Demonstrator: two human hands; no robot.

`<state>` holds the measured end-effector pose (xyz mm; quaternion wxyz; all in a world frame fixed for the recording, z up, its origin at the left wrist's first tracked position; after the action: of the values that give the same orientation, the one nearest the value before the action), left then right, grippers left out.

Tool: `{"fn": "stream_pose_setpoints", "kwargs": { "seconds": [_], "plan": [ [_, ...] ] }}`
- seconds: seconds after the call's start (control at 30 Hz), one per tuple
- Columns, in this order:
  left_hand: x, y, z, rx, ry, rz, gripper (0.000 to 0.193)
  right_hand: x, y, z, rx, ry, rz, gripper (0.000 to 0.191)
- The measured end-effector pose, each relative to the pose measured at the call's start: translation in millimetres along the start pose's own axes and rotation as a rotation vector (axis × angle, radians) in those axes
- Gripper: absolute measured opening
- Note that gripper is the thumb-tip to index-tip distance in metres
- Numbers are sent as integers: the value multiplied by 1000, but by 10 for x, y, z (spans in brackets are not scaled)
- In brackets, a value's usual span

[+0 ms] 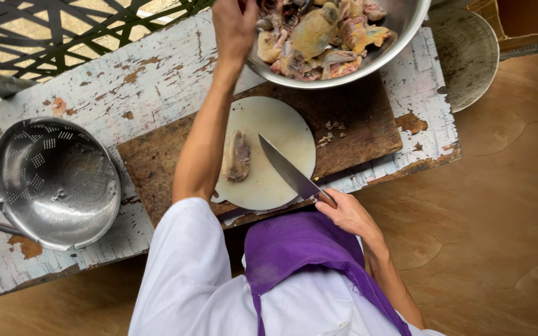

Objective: The person uses a cleaver to cut a whole chicken into smaller pieces on a white cutting board. They repeatedly separate joints and chop through bones, placing the cut pieces into a nearby metal bowl.

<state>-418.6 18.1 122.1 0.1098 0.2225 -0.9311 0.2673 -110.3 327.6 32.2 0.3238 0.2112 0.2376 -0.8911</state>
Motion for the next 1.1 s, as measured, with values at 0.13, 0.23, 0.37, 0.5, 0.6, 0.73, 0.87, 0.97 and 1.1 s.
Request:
{"fn": "stream_pose_setpoints", "kwargs": {
  "seconds": [0.13, 0.23, 0.37, 0.5, 0.6, 0.73, 0.87, 0.97, 1.1],
  "plan": [
    [-1038, -412, -157, -122, -169, 66, 24, -115, 123, -95, 147, 50, -120, 23],
    [-1926, -589, -114, -141, -256, 99, 21, -180, 240, -184, 269, 68, -209, 20],
    [-2838, -553, 205, -59, -457, 172, 18, -199, 296, -196, 178, 31, -272, 24],
    [-3259, -383, 430, 111, -547, 332, 29, -256, 286, -119, -97, 36, -314, 29],
    [-3253, -327, 243, 204, -301, 338, 53, -278, 288, 58, -213, -53, -335, 29],
    [-3350, -63, 38, 388, -6, 490, 70, -309, 322, 67, -186, 11, -344, 30],
    [-3348, 80, 155, 68, -164, 578, 47, -336, 328, 87, -163, 8, -358, 31],
    [-3263, 84, 483, -613, -570, 526, 42, -344, 328, 83, -177, 6, -350, 31],
    [-3547, 304, 723, -1580, -1241, 633, 36, -343, 328, 66, -158, 5, -361, 32]
  ]
}}
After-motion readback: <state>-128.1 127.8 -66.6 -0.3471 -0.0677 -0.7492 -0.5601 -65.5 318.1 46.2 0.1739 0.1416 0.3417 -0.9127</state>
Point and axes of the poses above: each hand's wrist, its own x-axis towards the middle knuckle, its own y-axis out of the palm, z = x × y, the point moved 10 cm from there along x, towards the middle knuckle, and after that the axes turned 15 degrees about -y, right-handed, at the moved point
